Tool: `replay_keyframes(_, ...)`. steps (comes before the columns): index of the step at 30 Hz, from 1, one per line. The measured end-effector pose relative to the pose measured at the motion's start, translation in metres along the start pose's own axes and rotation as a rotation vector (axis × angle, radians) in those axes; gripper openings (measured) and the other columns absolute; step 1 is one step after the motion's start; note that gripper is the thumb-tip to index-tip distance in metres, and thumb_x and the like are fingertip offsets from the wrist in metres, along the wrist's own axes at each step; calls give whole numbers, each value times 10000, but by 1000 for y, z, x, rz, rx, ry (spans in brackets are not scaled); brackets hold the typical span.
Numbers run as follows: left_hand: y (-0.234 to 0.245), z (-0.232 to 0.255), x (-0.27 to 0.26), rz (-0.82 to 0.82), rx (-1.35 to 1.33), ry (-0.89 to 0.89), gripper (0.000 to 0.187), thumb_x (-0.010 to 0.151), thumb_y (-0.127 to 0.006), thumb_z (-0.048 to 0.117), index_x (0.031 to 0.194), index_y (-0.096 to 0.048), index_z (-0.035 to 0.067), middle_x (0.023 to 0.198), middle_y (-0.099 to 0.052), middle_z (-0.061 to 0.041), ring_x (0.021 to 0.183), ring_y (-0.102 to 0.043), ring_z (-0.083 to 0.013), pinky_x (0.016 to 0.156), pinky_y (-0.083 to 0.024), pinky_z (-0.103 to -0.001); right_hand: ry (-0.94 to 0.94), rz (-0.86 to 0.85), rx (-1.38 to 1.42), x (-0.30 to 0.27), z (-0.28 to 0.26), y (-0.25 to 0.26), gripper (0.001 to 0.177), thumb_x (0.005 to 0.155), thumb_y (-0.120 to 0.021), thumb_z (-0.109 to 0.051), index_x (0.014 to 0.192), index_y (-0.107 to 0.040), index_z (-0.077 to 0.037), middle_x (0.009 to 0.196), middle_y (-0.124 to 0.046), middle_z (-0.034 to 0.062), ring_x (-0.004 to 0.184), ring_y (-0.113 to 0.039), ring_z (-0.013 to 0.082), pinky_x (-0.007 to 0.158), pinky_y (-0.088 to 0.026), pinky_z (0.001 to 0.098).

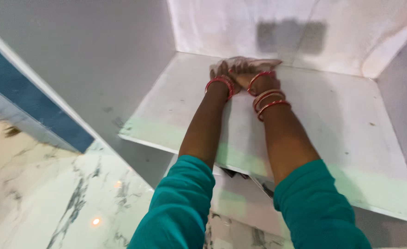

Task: The person wipes the top and interior shelves of a white bookcase using a pink cloth. They remove a stack of books from the top shelf to clean underneath, then wipe the sides and bottom shelf before walking away with the cloth.

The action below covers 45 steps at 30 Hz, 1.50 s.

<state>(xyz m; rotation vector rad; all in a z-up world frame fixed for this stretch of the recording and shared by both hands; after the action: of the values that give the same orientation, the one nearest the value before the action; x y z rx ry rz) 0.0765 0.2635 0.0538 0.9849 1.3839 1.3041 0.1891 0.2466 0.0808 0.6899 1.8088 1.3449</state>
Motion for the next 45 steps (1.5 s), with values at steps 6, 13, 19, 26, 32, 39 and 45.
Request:
replay_keyframes(6, -8, -113, -109, -86, -49, 118, 689, 1024, -300, 491, 1621, -196, 163, 1657, -214, -124, 1530, -110, -369, 1237, -118, -604, 140, -54, 25, -38, -120, -16, 772, 957, -168, -705, 1620, -106, -313, 1685, -35, -48, 1560, -65, 183, 1251, -12, 518)
replay_keyframes(13, -10, -139, -208, 31, 26, 203, 838, 1008, -351, 590, 1617, -144, 54, 1693, -36, -245, 1570, 28, -414, 1230, -63, -625, 258, -91, 20, -81, -180, -40, 822, 930, -166, -742, 1639, -43, -347, 1724, 46, -119, 1596, 0, 122, 1267, 50, 514)
replay_keyframes(19, -39, -94, -240, 30, 125, 120, 1002, 910, -383, 694, 1635, -79, 74, 1692, 2, -245, 1567, 29, -423, 1204, -50, -655, 560, 4, -178, -108, -159, -89, 761, 979, -173, -662, 1651, -108, -310, 1740, 37, 44, 1586, 10, 260, 1260, -41, 502)
replay_keyframes(26, -41, 27, -297, 131, 163, -362, 1289, 777, -552, 898, 1538, -196, -80, 1619, -88, -320, 1533, -55, -408, 1191, -90, -605, 593, 178, -518, -230, -52, -92, 744, 1033, -489, -503, 1610, -212, -123, 1734, -62, 200, 1588, -75, 345, 1297, -81, 464)
replay_keyframes(32, -40, 44, -322, 662, 129, -541, 869, 870, -707, 424, 1558, -380, 7, 1631, -347, -254, 1491, -397, -371, 1213, -331, -522, 389, 324, -141, -263, -29, -88, 811, 925, -611, -306, 1578, -213, -36, 1660, -211, 155, 1525, -194, 321, 1204, -202, 481)
replay_keyframes(39, -44, 4, -308, 689, 52, -599, 644, 941, -674, 274, 1507, -467, 47, 1570, -451, -188, 1451, -423, -327, 1191, -288, -514, 391, 612, -219, -256, -68, -98, 681, 920, -574, -185, 1538, -361, 7, 1608, -362, 187, 1498, -322, 336, 1207, -263, 477)
replay_keyframes(45, -29, -22, -323, 684, 53, -509, 625, 883, -690, 257, 1450, -540, 42, 1522, -517, -165, 1439, -438, -278, 1253, -193, -582, 427, 741, -158, -256, -98, -94, 586, 956, -552, -158, 1497, -439, 37, 1572, -437, 216, 1476, -384, 371, 1214, -292, 476)
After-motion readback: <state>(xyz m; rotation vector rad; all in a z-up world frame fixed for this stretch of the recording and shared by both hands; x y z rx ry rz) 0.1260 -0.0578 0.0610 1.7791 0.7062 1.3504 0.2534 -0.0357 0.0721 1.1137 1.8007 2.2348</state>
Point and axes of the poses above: each hand's wrist, its own x-axis towards the middle knuckle, its own y-axis out of the back of the hand, z = x × y, the point moved 8 cm from there along x, towards the middle knuckle
